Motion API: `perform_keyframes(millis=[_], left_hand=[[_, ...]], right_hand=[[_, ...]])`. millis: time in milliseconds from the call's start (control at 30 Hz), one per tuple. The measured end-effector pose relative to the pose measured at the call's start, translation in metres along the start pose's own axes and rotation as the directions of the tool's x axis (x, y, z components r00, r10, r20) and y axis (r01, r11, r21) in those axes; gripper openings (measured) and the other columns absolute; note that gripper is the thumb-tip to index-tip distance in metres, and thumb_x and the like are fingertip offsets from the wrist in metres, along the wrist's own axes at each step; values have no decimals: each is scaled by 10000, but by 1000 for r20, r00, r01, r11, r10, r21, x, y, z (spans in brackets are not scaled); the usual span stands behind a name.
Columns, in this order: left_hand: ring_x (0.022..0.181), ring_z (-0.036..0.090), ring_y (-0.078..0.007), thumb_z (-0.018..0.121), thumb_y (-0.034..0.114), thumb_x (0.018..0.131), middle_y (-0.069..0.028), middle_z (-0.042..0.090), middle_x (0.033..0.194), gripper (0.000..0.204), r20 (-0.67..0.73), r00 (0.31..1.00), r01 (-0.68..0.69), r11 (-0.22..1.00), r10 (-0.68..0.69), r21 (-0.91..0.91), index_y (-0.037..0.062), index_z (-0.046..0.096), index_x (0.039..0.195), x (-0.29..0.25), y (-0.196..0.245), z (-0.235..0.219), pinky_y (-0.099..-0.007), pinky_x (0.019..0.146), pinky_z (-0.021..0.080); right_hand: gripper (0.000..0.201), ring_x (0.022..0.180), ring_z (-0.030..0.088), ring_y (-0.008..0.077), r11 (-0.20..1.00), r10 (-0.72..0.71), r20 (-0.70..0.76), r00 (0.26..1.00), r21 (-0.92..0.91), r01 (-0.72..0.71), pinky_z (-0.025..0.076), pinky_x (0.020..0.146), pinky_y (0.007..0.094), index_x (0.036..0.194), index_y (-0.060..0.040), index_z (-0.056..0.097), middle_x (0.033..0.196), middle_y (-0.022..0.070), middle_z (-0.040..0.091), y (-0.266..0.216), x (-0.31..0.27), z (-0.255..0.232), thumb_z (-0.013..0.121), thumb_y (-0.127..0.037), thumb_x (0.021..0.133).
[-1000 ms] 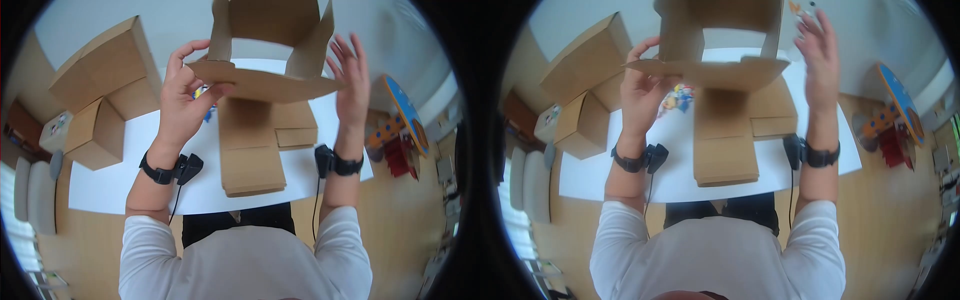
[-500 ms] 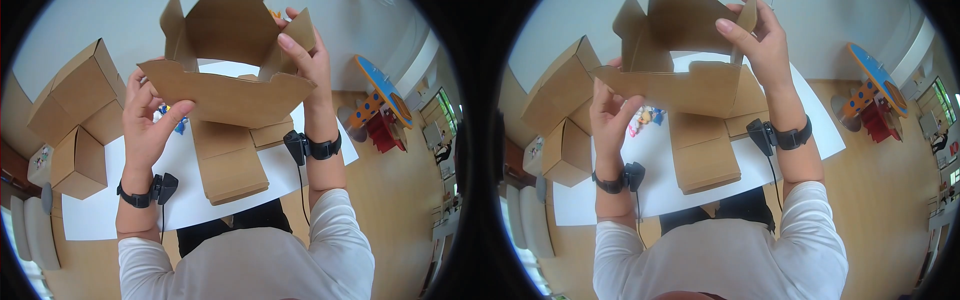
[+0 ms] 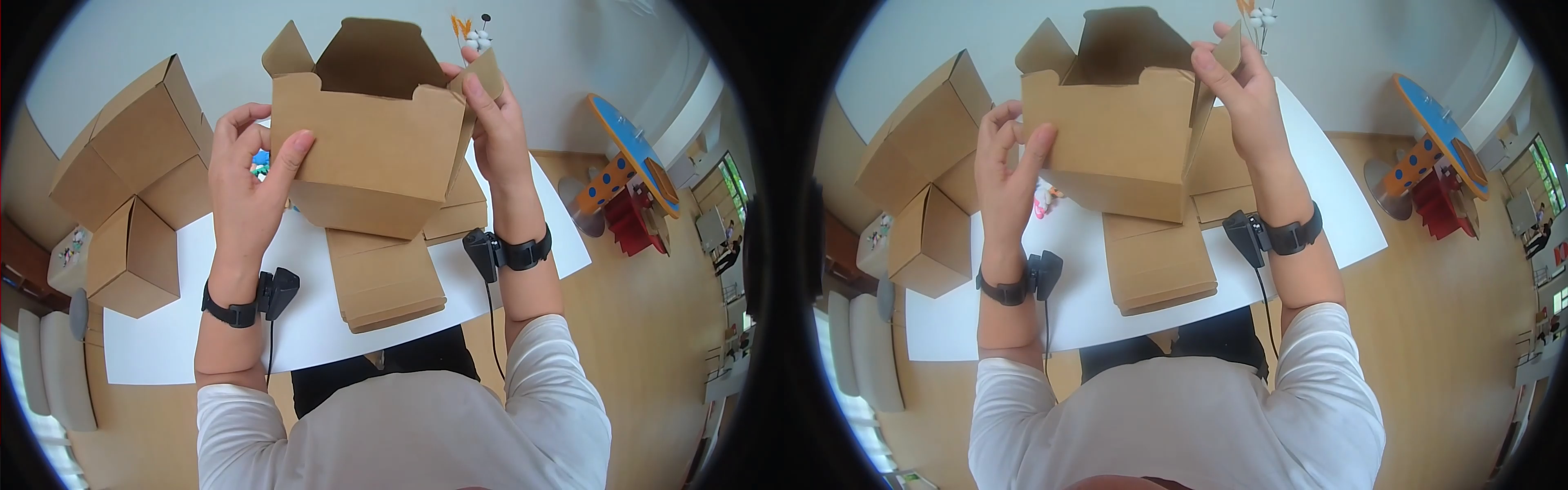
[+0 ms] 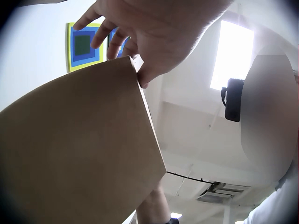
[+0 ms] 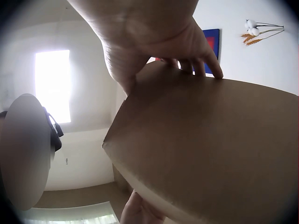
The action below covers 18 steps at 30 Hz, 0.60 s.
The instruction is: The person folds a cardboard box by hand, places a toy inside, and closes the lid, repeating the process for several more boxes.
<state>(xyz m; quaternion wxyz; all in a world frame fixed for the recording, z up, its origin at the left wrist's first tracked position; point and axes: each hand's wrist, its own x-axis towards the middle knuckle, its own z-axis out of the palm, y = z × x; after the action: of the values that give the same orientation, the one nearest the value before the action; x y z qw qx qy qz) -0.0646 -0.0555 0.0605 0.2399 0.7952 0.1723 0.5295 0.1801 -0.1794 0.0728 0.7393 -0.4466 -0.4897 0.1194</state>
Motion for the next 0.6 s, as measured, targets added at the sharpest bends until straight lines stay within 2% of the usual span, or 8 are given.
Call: perform_keyframes(millis=[100, 200, 300, 400, 433, 533, 567, 600], left_hand=[[1119, 562, -287, 711, 288, 893, -140, 582, 1215, 285, 34, 999, 28, 991, -33, 132, 13, 643, 859, 1, 2, 3, -357, 954, 432], [1147, 559, -316, 695, 304, 904, -170, 587, 1252, 300, 42, 993, 101, 969, -113, 225, 13, 624, 891, 1, 5, 5, -390, 937, 451], [1227, 537, -326, 654, 281, 935, -183, 526, 1374, 272, 63, 993, 79, 958, -100, 275, 29, 646, 1037, -1, 9, 8, -403, 949, 462], [1306, 491, -317, 601, 256, 967, -177, 427, 1487, 318, -60, 996, -58, 995, 62, 76, 56, 634, 1212, -1, 5, 21, -397, 992, 453], [1351, 447, -303, 552, 216, 986, -176, 357, 1537, 380, -1, 993, -116, 983, 117, 139, 77, 582, 1339, 0, 1, 17, -383, 1021, 443], [1382, 408, -309, 521, 188, 991, -184, 358, 1537, 405, 217, 976, -14, 998, 2, 54, 81, 547, 1380, 3, -10, 13, -393, 1062, 406], [1414, 366, -310, 485, 161, 990, -186, 345, 1549, 428, 215, 977, -25, 999, 14, 48, 82, 517, 1409, 3, -17, 14, -394, 1114, 341], [1421, 356, -308, 480, 157, 987, -185, 344, 1551, 437, 196, 980, -25, 999, 20, 23, 79, 509, 1417, 2, -21, 16, -391, 1127, 319]], right_hand=[[796, 1161, 560, 210, 999, 51, 20, 999, 2, -51, 396, 1036, 347, 1433, 62, 367, 1238, 138, 590, 4, -6, 3, 735, -376, 879], [802, 1144, 569, 210, 998, 54, 35, 998, 15, -55, 417, 1015, 329, 1430, 60, 368, 1233, 136, 586, 7, -6, 2, 758, -354, 865], [807, 1140, 577, 215, 996, 76, 46, 996, 49, -78, 449, 985, 321, 1421, 62, 374, 1233, 146, 572, 5, -6, 6, 791, -308, 838], [812, 1150, 585, 228, 995, 94, 36, 995, -37, -92, 478, 954, 317, 1416, 60, 376, 1235, 161, 559, -5, -6, 9, 814, -259, 811], [863, 1197, 565, 257, 990, 118, 48, 992, -83, -114, 481, 959, 350, 1419, 56, 375, 1274, 176, 535, -6, -4, 7, 834, -298, 779], [916, 1239, 532, 286, 987, 102, 54, 993, -126, -95, 467, 983, 383, 1417, 28, 377, 1315, 180, 511, 2, -2, 1, 855, -365, 743], [918, 1256, 517, 293, 990, 77, 77, 994, -122, -67, 461, 992, 391, 1412, 16, 381, 1337, 182, 496, 6, -2, -1, 856, -386, 737], [921, 1272, 502, 300, 992, 49, 100, 994, -117, -37, 455, 1001, 399, 1407, 3, 384, 1359, 184, 481, 9, -1, -4, 857, -407, 731]])
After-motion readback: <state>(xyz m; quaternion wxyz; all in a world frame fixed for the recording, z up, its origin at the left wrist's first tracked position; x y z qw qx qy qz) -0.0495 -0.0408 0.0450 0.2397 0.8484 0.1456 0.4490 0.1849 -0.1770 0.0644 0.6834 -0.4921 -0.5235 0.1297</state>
